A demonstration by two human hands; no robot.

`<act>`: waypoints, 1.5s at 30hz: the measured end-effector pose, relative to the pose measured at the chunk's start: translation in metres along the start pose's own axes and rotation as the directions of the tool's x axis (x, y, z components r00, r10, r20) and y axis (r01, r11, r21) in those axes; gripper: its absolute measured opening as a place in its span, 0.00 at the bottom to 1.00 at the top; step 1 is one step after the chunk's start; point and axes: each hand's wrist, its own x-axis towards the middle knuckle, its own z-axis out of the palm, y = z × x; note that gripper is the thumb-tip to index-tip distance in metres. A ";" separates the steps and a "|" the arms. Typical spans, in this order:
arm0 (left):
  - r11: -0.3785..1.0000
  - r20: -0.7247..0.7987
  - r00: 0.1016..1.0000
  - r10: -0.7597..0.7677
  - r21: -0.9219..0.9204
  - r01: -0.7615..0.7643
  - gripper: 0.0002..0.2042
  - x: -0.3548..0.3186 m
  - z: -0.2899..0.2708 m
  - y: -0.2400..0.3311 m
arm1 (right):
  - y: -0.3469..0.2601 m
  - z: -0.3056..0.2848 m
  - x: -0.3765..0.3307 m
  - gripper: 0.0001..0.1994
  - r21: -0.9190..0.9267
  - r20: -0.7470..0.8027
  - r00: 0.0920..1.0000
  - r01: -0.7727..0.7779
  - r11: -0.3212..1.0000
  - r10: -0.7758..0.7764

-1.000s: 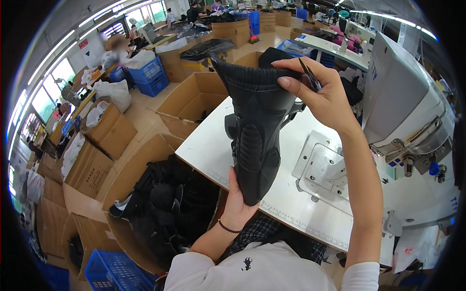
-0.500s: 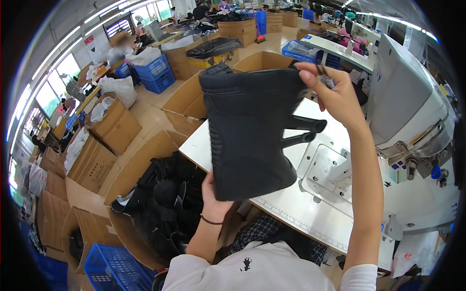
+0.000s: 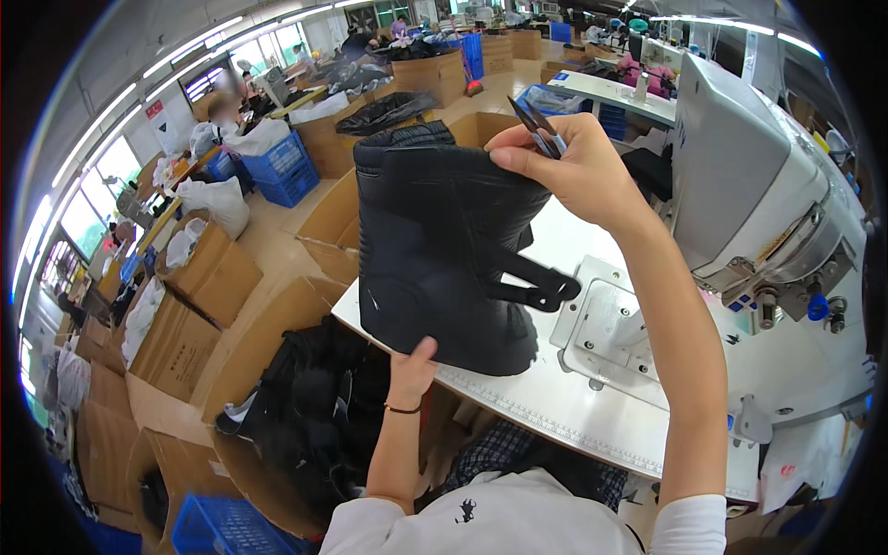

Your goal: Stitch the upper part of a black boot using a heavy-duty sewing machine.

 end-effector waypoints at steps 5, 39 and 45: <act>0.999 -0.130 0.991 0.038 0.024 -0.035 0.24 0.014 0.016 0.037 | 0.010 -0.017 0.000 0.10 0.030 0.120 0.993 -0.007 1.000 0.003; 0.527 0.010 0.966 -0.259 0.839 0.133 0.31 0.028 0.020 0.136 | 0.093 0.038 -0.153 0.24 0.303 0.049 0.793 -0.591 0.747 0.607; -0.421 0.457 0.865 -0.206 0.757 -0.500 0.27 0.048 0.061 0.071 | 0.106 0.091 -0.165 0.23 0.261 -0.146 0.809 -0.523 0.811 0.569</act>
